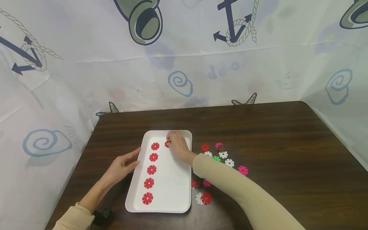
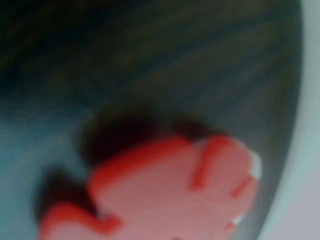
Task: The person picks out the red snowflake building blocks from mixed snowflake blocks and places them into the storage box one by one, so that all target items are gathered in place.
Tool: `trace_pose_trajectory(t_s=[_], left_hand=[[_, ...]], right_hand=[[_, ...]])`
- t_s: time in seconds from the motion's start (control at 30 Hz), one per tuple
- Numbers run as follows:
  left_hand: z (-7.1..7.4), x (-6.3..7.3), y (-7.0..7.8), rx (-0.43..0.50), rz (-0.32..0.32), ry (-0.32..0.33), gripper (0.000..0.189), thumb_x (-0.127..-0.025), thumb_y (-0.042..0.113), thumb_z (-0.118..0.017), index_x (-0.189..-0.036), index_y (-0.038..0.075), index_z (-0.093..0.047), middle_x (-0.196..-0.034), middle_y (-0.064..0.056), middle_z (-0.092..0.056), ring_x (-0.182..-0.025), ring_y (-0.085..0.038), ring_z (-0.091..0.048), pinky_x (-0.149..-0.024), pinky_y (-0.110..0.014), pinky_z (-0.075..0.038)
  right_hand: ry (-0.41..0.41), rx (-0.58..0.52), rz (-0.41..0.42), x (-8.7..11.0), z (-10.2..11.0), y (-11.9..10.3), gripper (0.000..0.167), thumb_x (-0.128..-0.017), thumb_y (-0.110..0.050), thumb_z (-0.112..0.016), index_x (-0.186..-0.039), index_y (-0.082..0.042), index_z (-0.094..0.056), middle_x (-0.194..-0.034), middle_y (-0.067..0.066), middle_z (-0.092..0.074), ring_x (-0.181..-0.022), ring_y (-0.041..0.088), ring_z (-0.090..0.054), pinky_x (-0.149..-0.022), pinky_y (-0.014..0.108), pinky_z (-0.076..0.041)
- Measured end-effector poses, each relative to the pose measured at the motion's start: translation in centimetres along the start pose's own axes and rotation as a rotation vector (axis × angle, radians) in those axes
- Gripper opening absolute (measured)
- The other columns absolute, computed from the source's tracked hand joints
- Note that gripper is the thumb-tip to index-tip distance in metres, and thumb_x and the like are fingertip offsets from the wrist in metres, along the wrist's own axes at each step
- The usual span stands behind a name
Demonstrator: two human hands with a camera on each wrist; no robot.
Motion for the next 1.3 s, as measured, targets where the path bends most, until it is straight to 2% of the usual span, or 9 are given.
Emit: trace_pose_trajectory(t_s=[0.13, 0.27, 0.6, 0.83, 1.03, 1.3], left_hand=[[0.0, 0.1, 0.1, 0.000, -0.001, 0.000, 0.064, -0.090, 0.016, -0.064, -0.145, 0.006, -0.035, -0.143, -0.024, -0.041, -0.114, -0.037, -0.058, -0.085, -0.037, -0.054], [0.1, 0.1, 0.0, -0.006, 0.000, 0.004, 0.063, -0.089, 0.015, -0.064, -0.145, 0.006, -0.035, -0.143, -0.023, -0.041, -0.114, -0.037, -0.058, -0.085, -0.036, -0.053], [0.1, 0.0, 0.0, -0.012, -0.006, 0.006, 0.063, -0.090, 0.014, -0.064, -0.145, 0.006, -0.035, -0.142, -0.023, -0.042, -0.113, -0.036, -0.059, -0.086, -0.036, -0.053], [0.1, 0.0, 0.2, -0.025, 0.001, 0.006, 0.063, -0.090, 0.014, -0.063, -0.145, 0.005, -0.034, -0.142, -0.024, -0.042, -0.113, -0.037, -0.059, -0.086, -0.038, -0.053], [0.1, 0.0, 0.1, -0.024, 0.020, 0.009, 0.063, -0.090, 0.015, -0.063, -0.145, 0.006, -0.034, -0.142, -0.023, -0.042, -0.113, -0.037, -0.059, -0.086, -0.038, -0.053], [0.0, 0.0, 0.1, -0.016, 0.013, 0.003, 0.063, -0.090, 0.015, -0.063, -0.145, 0.005, -0.034, -0.141, -0.025, -0.043, -0.113, -0.038, -0.059, -0.086, -0.040, -0.053]], right_hand=[[-0.010, -0.027, 0.007, 0.1, 0.8, -0.1, 0.015, -0.086, -0.004, -0.066, -0.101, -0.002, -0.066, -0.100, 0.010, -0.058, -0.093, 0.019, -0.053, -0.080, 0.028, -0.051], [-0.031, -0.078, -0.007, 0.5, 2.2, -0.6, 0.019, -0.086, -0.006, -0.066, -0.106, -0.004, -0.064, -0.098, 0.010, -0.057, -0.087, 0.019, -0.052, -0.075, 0.025, -0.050], [-0.012, -0.224, 0.050, 2.2, 6.4, -0.4, 0.020, -0.087, -0.006, -0.065, -0.107, -0.002, -0.063, -0.094, 0.010, -0.056, -0.084, 0.021, -0.057, -0.067, 0.022, -0.054], [0.035, -0.276, 0.045, 3.3, 9.2, 1.9, 0.019, -0.087, -0.005, -0.065, -0.105, -0.001, -0.063, -0.092, 0.010, -0.057, -0.077, 0.019, -0.058, -0.064, 0.023, -0.057], [0.049, -0.312, 0.010, 4.1, 10.9, 4.3, 0.020, -0.088, -0.004, -0.064, -0.108, 0.001, -0.061, -0.094, 0.014, -0.063, -0.082, 0.028, -0.065, -0.067, 0.028, -0.058], [0.055, -0.261, -0.049, 5.1, 11.8, 7.1, 0.023, -0.087, -0.003, -0.064, -0.109, 0.003, -0.061, -0.089, 0.013, -0.062, -0.080, 0.027, -0.064, -0.066, 0.028, -0.058]])
Point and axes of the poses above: each hand's wrist, its own x-axis away from the middle knuckle, its own z-axis out of the back of the hand, y = z × x, the point moved 2 cm from there along -x, towards the middle knuckle
